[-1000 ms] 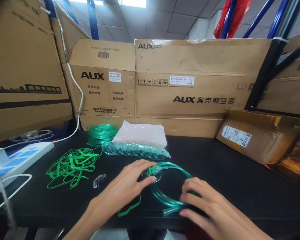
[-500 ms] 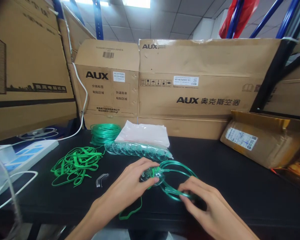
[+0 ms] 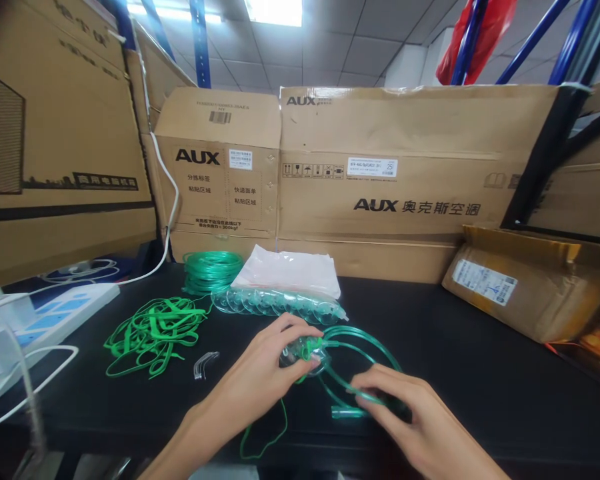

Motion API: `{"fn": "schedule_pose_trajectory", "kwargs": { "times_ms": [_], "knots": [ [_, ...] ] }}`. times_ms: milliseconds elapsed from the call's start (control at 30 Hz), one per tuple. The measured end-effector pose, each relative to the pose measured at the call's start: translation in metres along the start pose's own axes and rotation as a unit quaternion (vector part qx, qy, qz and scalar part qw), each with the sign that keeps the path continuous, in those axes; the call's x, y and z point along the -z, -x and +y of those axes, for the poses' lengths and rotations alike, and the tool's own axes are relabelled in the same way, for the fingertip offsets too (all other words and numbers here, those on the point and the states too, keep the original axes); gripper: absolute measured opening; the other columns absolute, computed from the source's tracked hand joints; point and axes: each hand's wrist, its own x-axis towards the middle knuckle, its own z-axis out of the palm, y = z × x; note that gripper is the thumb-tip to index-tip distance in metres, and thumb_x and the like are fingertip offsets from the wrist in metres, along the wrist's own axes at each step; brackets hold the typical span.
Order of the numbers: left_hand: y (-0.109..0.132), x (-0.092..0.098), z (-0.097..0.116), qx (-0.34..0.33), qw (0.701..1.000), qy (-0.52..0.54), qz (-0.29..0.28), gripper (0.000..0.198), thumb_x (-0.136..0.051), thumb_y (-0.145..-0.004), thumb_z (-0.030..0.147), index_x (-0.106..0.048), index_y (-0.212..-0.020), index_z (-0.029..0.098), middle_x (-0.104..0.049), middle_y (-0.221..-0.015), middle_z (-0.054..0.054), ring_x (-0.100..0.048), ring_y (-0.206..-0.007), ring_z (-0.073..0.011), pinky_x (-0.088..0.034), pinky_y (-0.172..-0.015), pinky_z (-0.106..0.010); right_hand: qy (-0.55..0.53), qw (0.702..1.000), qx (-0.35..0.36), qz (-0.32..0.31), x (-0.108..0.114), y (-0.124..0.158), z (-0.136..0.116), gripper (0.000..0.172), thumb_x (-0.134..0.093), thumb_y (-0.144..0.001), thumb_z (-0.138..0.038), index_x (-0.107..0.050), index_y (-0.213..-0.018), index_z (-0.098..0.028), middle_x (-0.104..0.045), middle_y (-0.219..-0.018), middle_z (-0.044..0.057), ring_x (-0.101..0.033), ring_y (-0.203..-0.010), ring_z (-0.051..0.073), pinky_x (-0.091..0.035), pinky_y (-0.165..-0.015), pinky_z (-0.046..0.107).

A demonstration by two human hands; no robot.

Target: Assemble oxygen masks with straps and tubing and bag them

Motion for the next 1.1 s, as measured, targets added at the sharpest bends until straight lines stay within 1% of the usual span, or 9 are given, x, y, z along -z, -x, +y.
{"fn": "schedule_pose_trajectory", "kwargs": {
  "times_ms": [267, 400, 533, 600, 667, 767, 833, 933, 1100],
  "knots": [
    [0.003, 0.001, 0.001, -0.008, 1.0, 0.01, -0.004, 0.029, -0.071, -0.09, 0.032, -0.069, -0.119, 0.036, -0.061, -0.121, 0.004, -0.061, -0.106, -0.0179, -0.043, -0.099, -0.03, 0.059, 0.998, 0.021, 0.001, 0.011, 0.01, 0.001, 0.042, -0.069, -0.09, -0.048, -0.066, -0.13, -0.037, -0.067, -0.135, 0.001, -0.06, -0.13, 0.027, -0.048, -0.112, 0.038],
    [0.004, 0.004, 0.001, -0.001, 1.0, 0.018, -0.015, 0.031, -0.075, -0.087, 0.035, -0.069, -0.117, 0.036, -0.06, -0.121, 0.005, -0.06, -0.109, -0.0176, -0.042, -0.098, -0.029, 0.041, 0.998, 0.037, 0.02, 0.018, -0.011, -0.01, 0.03, -0.057, -0.099, -0.041, -0.065, -0.128, -0.034, -0.068, -0.125, 0.002, -0.065, -0.114, 0.022, -0.055, -0.096, 0.031],
    [0.005, 0.009, 0.003, -0.002, 0.999, 0.027, -0.02, 0.034, -0.078, -0.084, 0.036, -0.069, -0.117, 0.036, -0.06, -0.122, 0.005, -0.058, -0.115, -0.0176, -0.04, -0.101, -0.029, 0.104, 0.991, 0.083, 0.03, 0.005, -0.046, -0.009, 0.028, -0.049, -0.1, -0.027, -0.061, -0.126, -0.028, -0.062, -0.124, 0.007, -0.062, -0.112, 0.022, -0.048, -0.099, 0.038],
    [0.005, 0.013, 0.006, -0.005, 0.999, 0.034, -0.017, 0.036, -0.081, -0.081, 0.038, -0.069, -0.115, 0.035, -0.06, -0.122, 0.005, -0.057, -0.116, -0.0177, -0.039, -0.101, -0.028, 0.119, 0.989, 0.092, 0.006, -0.004, -0.06, -0.006, 0.023, -0.05, -0.097, -0.021, -0.061, -0.117, -0.025, -0.062, -0.117, 0.006, -0.062, -0.105, 0.022, -0.048, -0.094, 0.038],
    [0.005, 0.016, 0.009, -0.003, 0.999, 0.049, -0.017, 0.039, -0.083, -0.077, 0.045, -0.07, -0.112, 0.034, -0.062, -0.12, 0.005, -0.058, -0.114, -0.0184, -0.04, -0.1, -0.028, 0.108, 0.991, 0.082, -0.014, -0.012, -0.068, -0.004, 0.011, -0.048, -0.096, -0.017, -0.057, -0.099, -0.023, -0.062, -0.096, 0.002, -0.061, -0.085, 0.018, -0.047, -0.08, 0.032],
    [0.004, 0.016, 0.01, 0.022, 0.995, 0.092, -0.026, 0.038, -0.077, -0.078, 0.058, -0.072, -0.101, 0.028, -0.065, -0.113, 0.002, -0.06, -0.106, -0.0194, -0.044, -0.092, -0.028, 0.091, 0.994, 0.056, -0.02, -0.019, -0.07, -0.002, 0.017, -0.046, -0.096, -0.016, -0.042, -0.081, -0.023, -0.053, -0.075, -0.003, -0.05, -0.066, 0.015, -0.038, -0.063, 0.029],
    [0.003, 0.011, 0.008, 0.055, 0.988, 0.138, -0.035, 0.042, -0.065, -0.086, 0.064, -0.071, -0.095, 0.023, -0.067, -0.103, -0.001, -0.063, -0.096, -0.0188, -0.046, -0.08, -0.026, 0.098, 0.993, 0.059, -0.013, -0.021, -0.067, -0.002, 0.021, -0.046, -0.098, -0.022, -0.039, -0.078, -0.023, -0.051, -0.074, -0.003, -0.047, -0.065, 0.015, -0.034, -0.062, 0.029],
    [0.002, 0.002, 0.005, 0.097, 0.974, 0.198, -0.041, 0.05, -0.056, -0.09, 0.068, -0.067, -0.101, 0.021, -0.07, -0.094, -0.002, -0.064, -0.084, -0.0178, -0.044, -0.066, -0.024, 0.115, 0.99, 0.084, -0.021, -0.023, -0.064, -0.004, 0.027, -0.039, -0.103, -0.028, -0.038, -0.077, -0.023, -0.05, -0.074, -0.002, -0.045, -0.067, 0.016, -0.033, -0.065, 0.03],
    [0.004, -0.003, 0.004, 0.116, 0.968, 0.18, -0.13, 0.051, -0.057, -0.088, 0.068, -0.074, -0.099, 0.021, -0.072, -0.09, -0.003, -0.062, -0.08, -0.0188, -0.041, -0.066, -0.025, 0.086, 0.992, 0.079, -0.038, -0.022, -0.062, -0.008, 0.027, -0.033, -0.105, -0.026, -0.039, -0.079, -0.023, -0.051, -0.076, -0.001, -0.048, -0.069, 0.016, -0.034, -0.066, 0.03]
  ]
}}
